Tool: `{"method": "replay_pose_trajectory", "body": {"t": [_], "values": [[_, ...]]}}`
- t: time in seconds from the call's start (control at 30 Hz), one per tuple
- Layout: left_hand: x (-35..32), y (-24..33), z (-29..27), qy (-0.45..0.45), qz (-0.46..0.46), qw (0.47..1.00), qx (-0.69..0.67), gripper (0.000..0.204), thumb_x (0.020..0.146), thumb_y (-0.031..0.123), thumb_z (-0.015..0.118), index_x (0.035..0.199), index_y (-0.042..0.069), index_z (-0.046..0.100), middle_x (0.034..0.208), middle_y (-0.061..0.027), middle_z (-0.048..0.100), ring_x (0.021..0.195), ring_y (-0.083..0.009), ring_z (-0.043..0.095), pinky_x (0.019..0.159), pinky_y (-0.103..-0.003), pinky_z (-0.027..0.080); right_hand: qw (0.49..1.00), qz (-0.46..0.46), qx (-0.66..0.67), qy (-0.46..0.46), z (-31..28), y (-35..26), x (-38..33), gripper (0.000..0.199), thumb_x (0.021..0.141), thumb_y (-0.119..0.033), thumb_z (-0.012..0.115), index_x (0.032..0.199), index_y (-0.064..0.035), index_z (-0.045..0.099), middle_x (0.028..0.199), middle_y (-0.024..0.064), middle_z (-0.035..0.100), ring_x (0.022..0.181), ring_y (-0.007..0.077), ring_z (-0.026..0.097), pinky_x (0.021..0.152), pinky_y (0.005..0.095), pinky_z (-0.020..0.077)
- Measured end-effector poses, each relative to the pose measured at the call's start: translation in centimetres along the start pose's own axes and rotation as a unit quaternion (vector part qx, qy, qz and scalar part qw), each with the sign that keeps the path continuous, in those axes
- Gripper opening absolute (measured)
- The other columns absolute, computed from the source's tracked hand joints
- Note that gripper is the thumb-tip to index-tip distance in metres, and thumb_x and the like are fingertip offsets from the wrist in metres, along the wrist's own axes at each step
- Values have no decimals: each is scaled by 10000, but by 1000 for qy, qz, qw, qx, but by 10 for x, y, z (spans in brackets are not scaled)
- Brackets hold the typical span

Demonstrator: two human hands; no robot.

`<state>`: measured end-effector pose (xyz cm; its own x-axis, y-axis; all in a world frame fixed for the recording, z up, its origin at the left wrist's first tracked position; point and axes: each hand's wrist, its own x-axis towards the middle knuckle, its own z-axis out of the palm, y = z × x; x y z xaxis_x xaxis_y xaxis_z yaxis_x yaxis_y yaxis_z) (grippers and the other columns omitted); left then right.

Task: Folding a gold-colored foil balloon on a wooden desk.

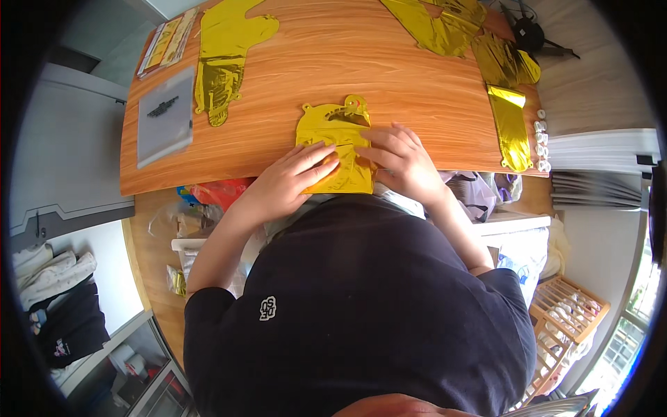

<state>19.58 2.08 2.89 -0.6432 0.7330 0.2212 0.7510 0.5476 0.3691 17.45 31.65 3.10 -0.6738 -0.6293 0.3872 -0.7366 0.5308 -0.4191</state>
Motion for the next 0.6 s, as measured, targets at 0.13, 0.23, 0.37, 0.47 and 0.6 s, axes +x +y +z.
{"method": "replay_pose_trajectory", "body": {"t": [0.13,0.23,0.37,0.47,0.6], "values": [[-1,10,-33,-37,-67,997,21,666,865,110,726,1508,110,551,1401,-139,604,1252,-329,572,1205,-428,352,998,-58,20,31,-7,9,5,506,762,-93,784,1259,-120,694,1098,34,738,1111,277,683,1026,471,508],[9,10,-63,-15,-143,988,-52,650,905,126,741,1523,119,538,1183,-128,664,1049,-340,626,1078,-433,448,994,-6,106,30,-18,-3,16,452,787,2,783,1225,-88,719,1013,52,748,950,278,718,915,421,562],[19,-9,-81,146,-185,938,-255,811,853,114,849,1573,162,477,959,-26,579,902,-160,574,851,-307,511,917,212,336,38,-33,-22,36,593,926,2,764,1467,-43,527,936,74,727,824,85,672,727,241,533],[49,-33,-92,72,-264,931,-243,910,844,116,859,1620,133,384,1015,-5,537,919,-101,531,839,-279,497,873,273,401,62,-16,-3,51,719,923,-10,763,1555,-45,423,955,70,658,770,88,652,708,243,538],[74,-59,-59,36,-288,951,107,842,916,449,773,1595,122,399,1516,-213,476,1280,-344,611,1066,-446,519,932,297,205,39,1,16,62,737,882,-87,790,1534,-37,448,1015,117,671,802,171,684,747,299,562]]}}
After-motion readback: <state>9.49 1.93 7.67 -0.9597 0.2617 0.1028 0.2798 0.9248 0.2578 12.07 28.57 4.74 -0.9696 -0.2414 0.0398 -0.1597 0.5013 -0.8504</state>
